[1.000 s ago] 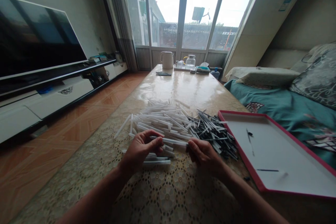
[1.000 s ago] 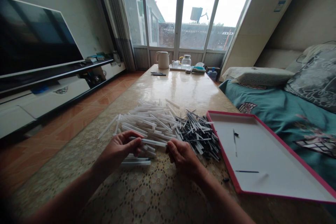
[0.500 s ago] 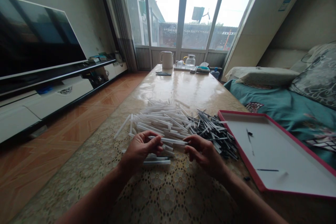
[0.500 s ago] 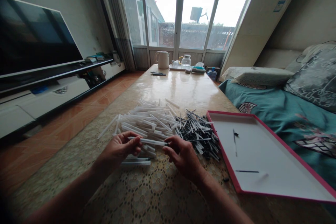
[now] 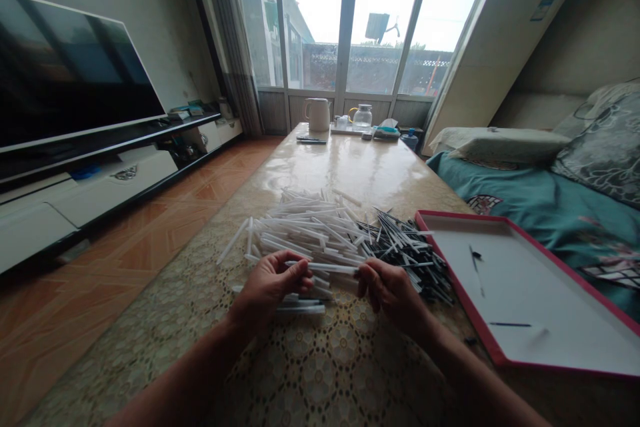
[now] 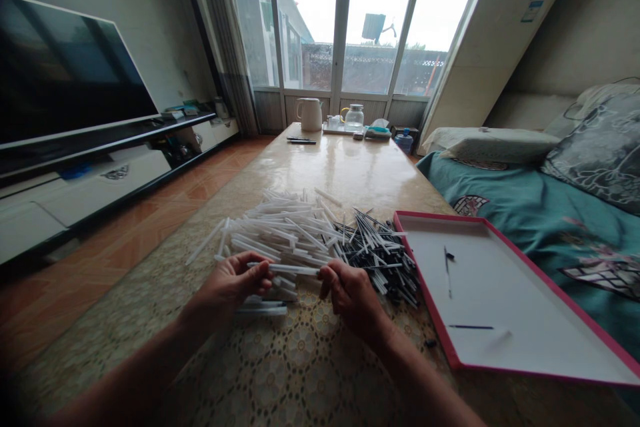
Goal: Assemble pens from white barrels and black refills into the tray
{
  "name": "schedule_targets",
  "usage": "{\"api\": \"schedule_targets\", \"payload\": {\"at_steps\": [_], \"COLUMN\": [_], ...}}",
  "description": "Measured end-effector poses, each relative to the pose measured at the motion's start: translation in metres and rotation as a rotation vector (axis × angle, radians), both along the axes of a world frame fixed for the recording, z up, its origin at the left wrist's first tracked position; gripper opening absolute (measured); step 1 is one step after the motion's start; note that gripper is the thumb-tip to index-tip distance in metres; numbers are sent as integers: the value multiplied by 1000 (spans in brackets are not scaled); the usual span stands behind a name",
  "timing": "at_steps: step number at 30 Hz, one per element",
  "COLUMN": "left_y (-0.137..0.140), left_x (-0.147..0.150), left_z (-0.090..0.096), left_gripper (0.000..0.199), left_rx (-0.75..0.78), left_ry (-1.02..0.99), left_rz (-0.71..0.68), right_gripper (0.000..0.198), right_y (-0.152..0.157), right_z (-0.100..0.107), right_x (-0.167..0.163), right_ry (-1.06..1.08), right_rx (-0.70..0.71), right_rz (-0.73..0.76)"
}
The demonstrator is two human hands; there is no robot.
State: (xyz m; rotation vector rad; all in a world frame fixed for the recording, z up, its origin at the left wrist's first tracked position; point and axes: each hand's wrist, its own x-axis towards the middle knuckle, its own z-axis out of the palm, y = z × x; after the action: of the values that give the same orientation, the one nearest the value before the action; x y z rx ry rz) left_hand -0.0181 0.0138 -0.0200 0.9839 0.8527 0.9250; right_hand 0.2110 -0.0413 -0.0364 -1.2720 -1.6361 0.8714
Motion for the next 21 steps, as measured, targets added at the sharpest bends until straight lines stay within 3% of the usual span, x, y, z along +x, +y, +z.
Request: {"api": "schedule_targets", "payload": {"at_steps": [7,12,16,21], "left_y": [0,0,0,-2], "left_x": [0,2,3,2], "left_z": [-1,-1,0,2], "left_gripper": [34,37,37,36], "left_rx": [-6,-2,-11,-7], "left_ry": [7,14,12,14], "left_rz": [4,2,14,2], "right_gripper": [29,40,27,36], "right_y": [1,0,0,0], "right_z": [-1,-1,-1,3], "right_x": [0,0,0,-1], "right_ry": [102,-28,45,-29], "right_rx": [10,22,33,28], "right_rz": [-25,-13,-16,-22]}}
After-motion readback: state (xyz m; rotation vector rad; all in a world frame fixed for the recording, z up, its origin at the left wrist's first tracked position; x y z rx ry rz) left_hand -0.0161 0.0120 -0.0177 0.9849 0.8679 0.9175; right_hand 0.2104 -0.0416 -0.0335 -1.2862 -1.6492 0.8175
